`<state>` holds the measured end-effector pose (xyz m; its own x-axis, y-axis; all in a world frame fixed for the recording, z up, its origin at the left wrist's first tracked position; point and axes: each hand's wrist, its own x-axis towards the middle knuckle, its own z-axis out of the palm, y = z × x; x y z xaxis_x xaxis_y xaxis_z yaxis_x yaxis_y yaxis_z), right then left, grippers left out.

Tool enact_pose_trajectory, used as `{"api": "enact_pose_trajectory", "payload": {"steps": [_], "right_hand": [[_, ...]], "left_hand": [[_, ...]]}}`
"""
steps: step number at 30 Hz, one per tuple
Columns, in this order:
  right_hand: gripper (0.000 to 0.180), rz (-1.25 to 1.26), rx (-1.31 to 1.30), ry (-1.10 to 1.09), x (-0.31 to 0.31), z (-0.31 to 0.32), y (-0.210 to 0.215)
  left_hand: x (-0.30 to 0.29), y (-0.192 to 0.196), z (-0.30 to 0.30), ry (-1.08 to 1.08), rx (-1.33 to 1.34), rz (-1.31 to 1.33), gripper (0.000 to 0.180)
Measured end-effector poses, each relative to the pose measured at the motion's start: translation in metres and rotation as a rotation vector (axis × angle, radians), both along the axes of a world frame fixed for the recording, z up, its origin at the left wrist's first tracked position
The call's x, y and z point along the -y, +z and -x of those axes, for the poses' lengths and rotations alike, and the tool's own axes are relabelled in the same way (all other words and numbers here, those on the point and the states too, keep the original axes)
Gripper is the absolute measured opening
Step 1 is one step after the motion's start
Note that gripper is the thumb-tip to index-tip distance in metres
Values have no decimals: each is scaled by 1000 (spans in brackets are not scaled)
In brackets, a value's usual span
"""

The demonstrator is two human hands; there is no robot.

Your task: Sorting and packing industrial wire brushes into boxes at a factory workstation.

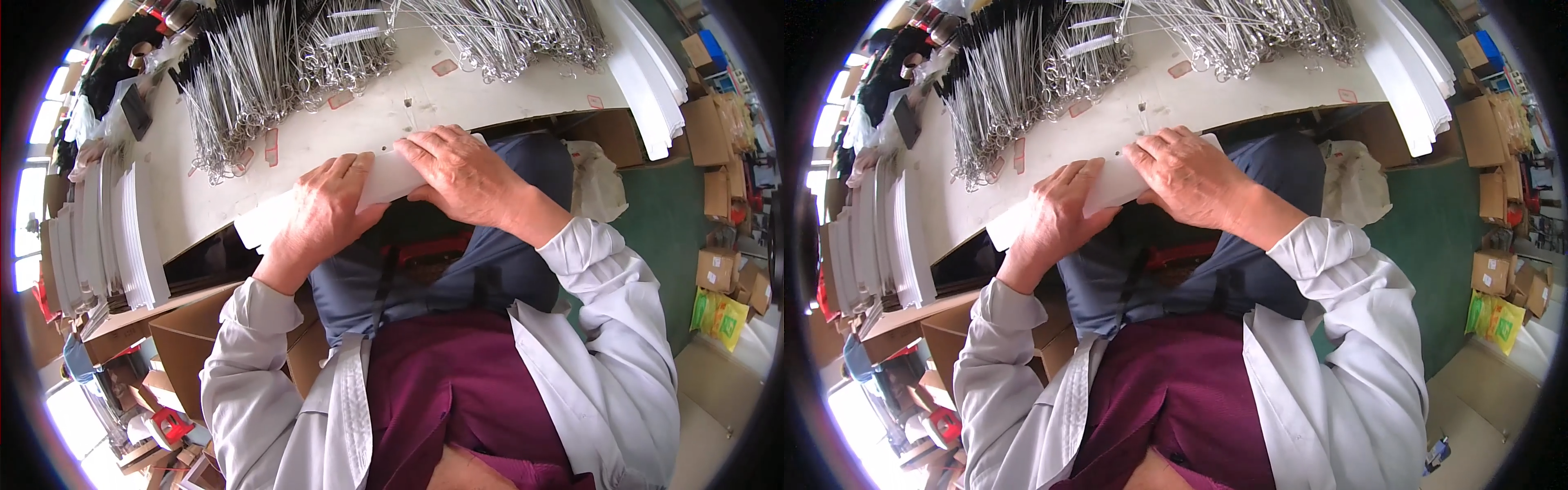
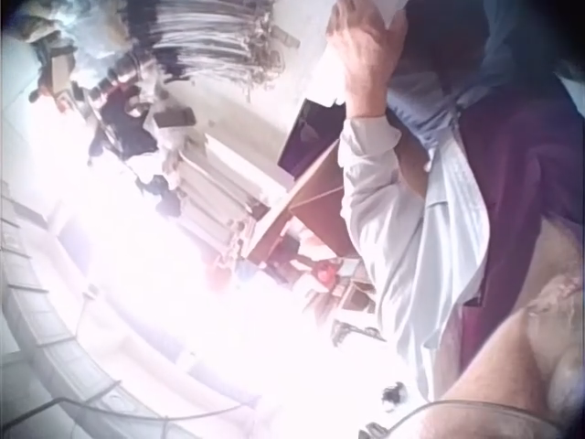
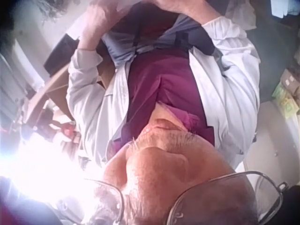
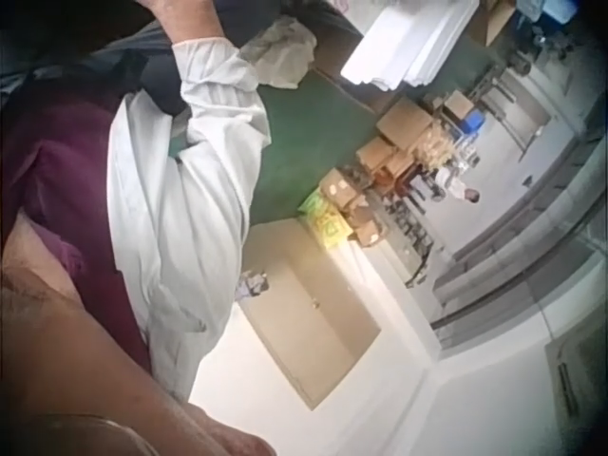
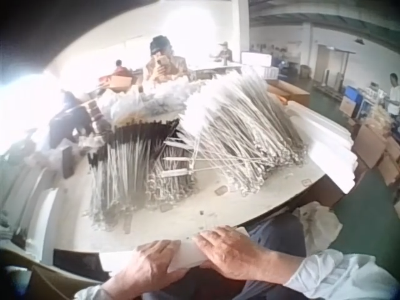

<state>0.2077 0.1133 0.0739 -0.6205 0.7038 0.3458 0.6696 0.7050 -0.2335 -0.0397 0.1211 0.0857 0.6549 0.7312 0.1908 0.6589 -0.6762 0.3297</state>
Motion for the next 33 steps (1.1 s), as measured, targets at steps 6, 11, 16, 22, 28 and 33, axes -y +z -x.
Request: {"api": "enact_pose_trajectory", "payload": {"steps": [6,11,16,22,28,33], "right_hand": [[58,20,27,-53,-11,-5,3],[55,-43,2,-56,-35,-1,12],[50,-62,1,-45,-64,-7,-6],[51,-116,-18,-65,-69,-1,-20],[66,-24,42,-77,-54,-3,-23],[74,-87,52,-114,-35,10,-33]], "left_hand": [[-7,5,27,87,-60,-87,67],[-26,9,33,100,-40,-144,65],[-44,-8,21,142,26,-133,58],[-50,-27,18,229,78,-186,55],[-27,-37,15,272,121,-208,61],[-11,-54,3,286,-47,-319,74]]}}
